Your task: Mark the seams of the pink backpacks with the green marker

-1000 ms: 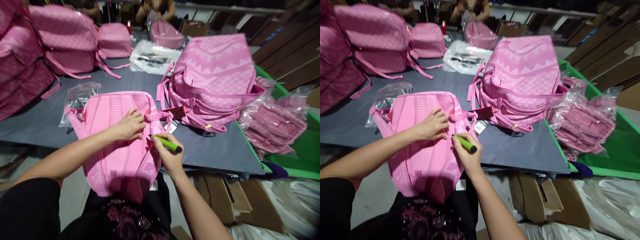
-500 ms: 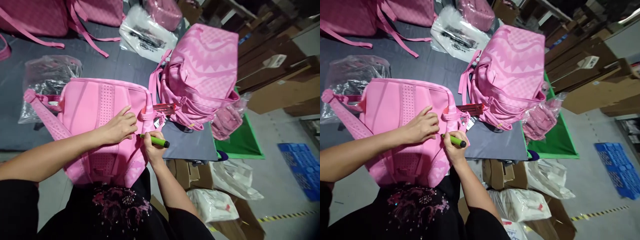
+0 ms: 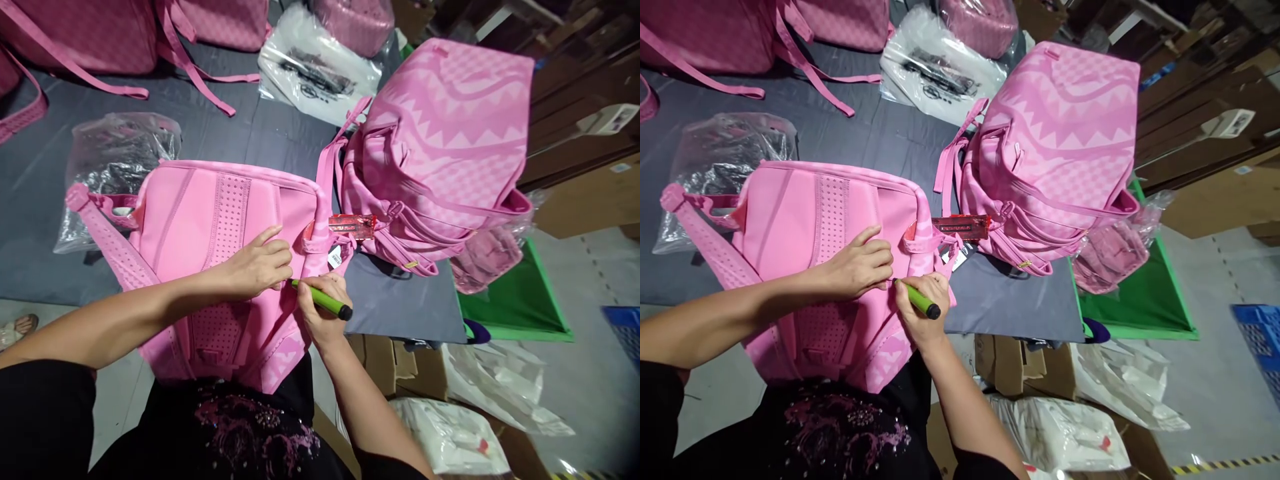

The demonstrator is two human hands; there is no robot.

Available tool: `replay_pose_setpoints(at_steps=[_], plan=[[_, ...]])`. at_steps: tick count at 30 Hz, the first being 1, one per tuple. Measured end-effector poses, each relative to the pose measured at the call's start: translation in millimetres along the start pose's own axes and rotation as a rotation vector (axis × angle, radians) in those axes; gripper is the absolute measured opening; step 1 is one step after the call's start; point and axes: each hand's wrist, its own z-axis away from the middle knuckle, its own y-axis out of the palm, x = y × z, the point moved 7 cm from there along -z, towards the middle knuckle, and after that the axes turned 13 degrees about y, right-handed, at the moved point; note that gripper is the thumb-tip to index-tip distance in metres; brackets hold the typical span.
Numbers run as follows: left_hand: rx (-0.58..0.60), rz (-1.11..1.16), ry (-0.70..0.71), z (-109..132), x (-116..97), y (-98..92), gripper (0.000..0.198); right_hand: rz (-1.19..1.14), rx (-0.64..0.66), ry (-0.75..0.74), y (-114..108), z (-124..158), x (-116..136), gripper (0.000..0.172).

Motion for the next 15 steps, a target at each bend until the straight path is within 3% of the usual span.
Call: replay_pose_setpoints(at_steps=[8,15], plan=[[-0.008,-0.002,0.003,-0.3,1.7,4.2,0.020,0.051,0.097,-0.004,4.2,-6.6,5.7,0.017],[0.027,0.031,-0.020,1.7,5.1,4.6,0.022,0.051,0.139,0.112,11.0,-13.4,4.3,0.026]])
